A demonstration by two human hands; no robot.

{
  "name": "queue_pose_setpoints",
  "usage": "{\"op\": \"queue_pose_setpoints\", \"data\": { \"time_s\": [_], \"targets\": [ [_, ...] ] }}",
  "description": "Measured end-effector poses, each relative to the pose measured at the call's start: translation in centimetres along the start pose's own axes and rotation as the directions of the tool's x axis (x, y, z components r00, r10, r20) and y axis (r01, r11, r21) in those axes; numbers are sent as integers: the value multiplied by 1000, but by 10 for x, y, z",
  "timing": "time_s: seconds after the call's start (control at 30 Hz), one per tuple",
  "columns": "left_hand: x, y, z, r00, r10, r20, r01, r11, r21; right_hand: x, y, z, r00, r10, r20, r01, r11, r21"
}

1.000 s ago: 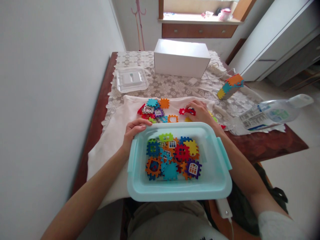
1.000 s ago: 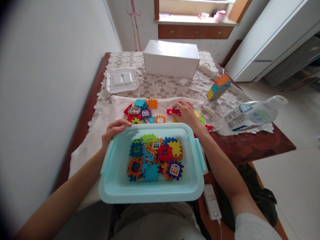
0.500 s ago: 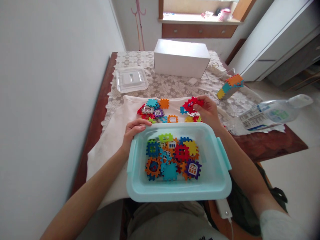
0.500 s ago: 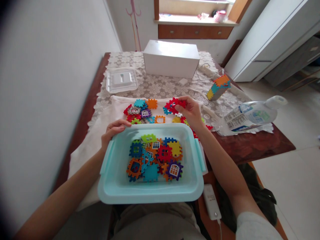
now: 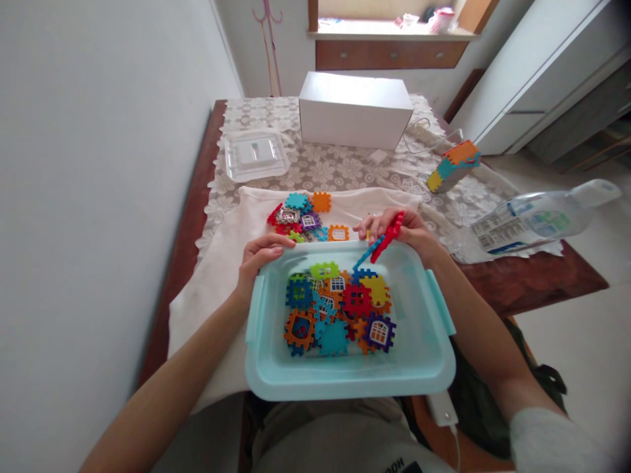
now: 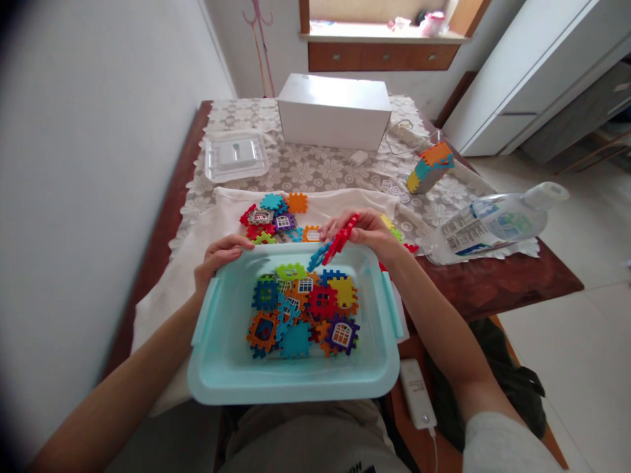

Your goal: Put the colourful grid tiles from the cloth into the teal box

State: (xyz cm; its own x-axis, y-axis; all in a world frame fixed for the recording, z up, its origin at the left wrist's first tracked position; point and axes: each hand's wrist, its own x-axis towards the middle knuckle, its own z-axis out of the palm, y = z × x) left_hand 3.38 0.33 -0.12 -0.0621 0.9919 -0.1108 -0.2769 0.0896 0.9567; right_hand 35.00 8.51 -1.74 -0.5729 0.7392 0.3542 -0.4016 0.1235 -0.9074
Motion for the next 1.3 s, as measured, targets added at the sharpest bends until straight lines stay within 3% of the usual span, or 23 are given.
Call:
{"op": "queue_pose_setpoints", "data": {
  "time_s": [0.43, 0.63, 0.77, 0.87, 0.93, 1.03, 1.13, 1.3],
  "targets": [
    [-1, 0, 0, 1000, 23, -7, -23, 1000, 14, -6, 1, -9, 994, 108, 10, -107, 991, -76],
    [0, -1, 0, 999, 32, -9, -32, 999, 34, -6, -1, -6, 995, 92, -38, -96, 989, -116],
    [1, -2, -1, 999, 32, 13, -33, 999, 38, -1, 3, -5, 987, 67, -148, -82, 992, -94],
    [0, -1, -1, 1000, 24, 17, -24, 999, 32, 6, 13, -8, 941, 27, -336, -72, 990, -124],
    [-1, 0, -1, 1000, 11, 18, -12, 1000, 23, 9, 22, -12, 919, 46, -391, -141, 965, -219],
    [-1, 1, 0, 1000, -1, 27, 1, 1000, 4, 11, 36, -16, 944, 102, -315, -235, 876, -420],
    [0, 0, -1, 1000, 3, 25, -3, 1000, -9, 11, 51, -19, 962, 126, -241, -252, 746, -616],
    [1, -3, -3, 998, 37, 44, -38, 999, 16, 10, 73, -28, 984, 96, -149, -175, 381, -908]
  ]
}}
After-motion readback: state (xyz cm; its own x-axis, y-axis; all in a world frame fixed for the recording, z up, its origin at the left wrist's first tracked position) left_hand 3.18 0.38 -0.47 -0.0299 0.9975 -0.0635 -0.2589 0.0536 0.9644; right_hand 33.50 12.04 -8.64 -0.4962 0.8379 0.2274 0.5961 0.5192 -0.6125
